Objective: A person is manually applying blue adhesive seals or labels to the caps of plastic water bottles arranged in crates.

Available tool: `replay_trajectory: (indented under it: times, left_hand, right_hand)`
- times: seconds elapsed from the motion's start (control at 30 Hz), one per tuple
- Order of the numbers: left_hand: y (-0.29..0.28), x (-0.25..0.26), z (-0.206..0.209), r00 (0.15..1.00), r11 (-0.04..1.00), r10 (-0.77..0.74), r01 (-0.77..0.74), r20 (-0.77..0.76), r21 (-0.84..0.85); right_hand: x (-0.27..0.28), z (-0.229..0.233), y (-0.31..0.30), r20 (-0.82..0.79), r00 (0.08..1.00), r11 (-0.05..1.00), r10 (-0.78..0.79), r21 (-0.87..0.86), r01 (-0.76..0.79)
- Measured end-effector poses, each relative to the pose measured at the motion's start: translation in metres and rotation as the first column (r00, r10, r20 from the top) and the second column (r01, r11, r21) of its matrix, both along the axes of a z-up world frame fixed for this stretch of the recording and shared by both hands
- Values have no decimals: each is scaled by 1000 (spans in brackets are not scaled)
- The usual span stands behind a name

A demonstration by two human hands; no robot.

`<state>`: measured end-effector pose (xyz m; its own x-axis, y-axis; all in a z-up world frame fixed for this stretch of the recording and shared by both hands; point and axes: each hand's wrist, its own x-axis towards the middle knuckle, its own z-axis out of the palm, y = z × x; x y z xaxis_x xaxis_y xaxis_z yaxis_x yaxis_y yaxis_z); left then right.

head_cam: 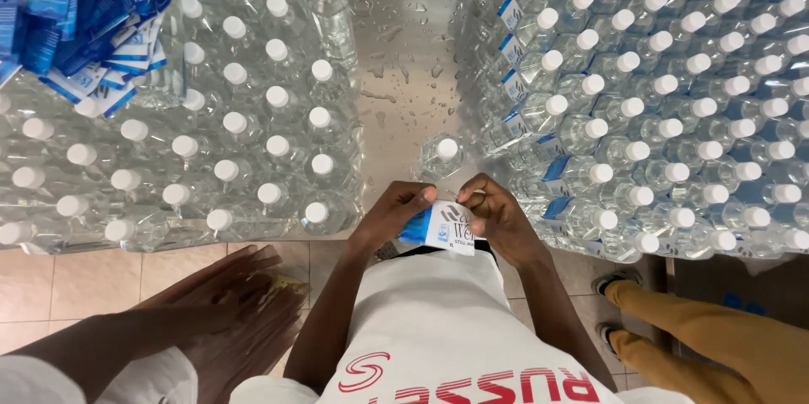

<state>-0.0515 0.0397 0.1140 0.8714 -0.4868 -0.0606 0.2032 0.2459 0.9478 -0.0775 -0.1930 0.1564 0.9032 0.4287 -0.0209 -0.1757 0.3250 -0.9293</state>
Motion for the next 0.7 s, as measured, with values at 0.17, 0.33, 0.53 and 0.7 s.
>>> replay_trajectory:
  times: [0.17,0.33,0.53,0.7]
  left_hand:
    - [-4,-12,20,991,899,0,-58,-134,-433]
    - [-13,-24,-17,966,845,-55,-88,-251,-527]
    - [16,-8,48,976,986,91,-117,198,122]
    - [-11,20,89,504,734,-12,-582,863,350]
  right_hand:
    - [-10,-14,-6,-37,998,995,52,90,-48]
    - [-3,8,1,-143,974,977,174,-96,-189]
    - [11,22,-36,74,995,869,59,-495,-15]
    - [35,85,-12,521,802,541,293,-782,310]
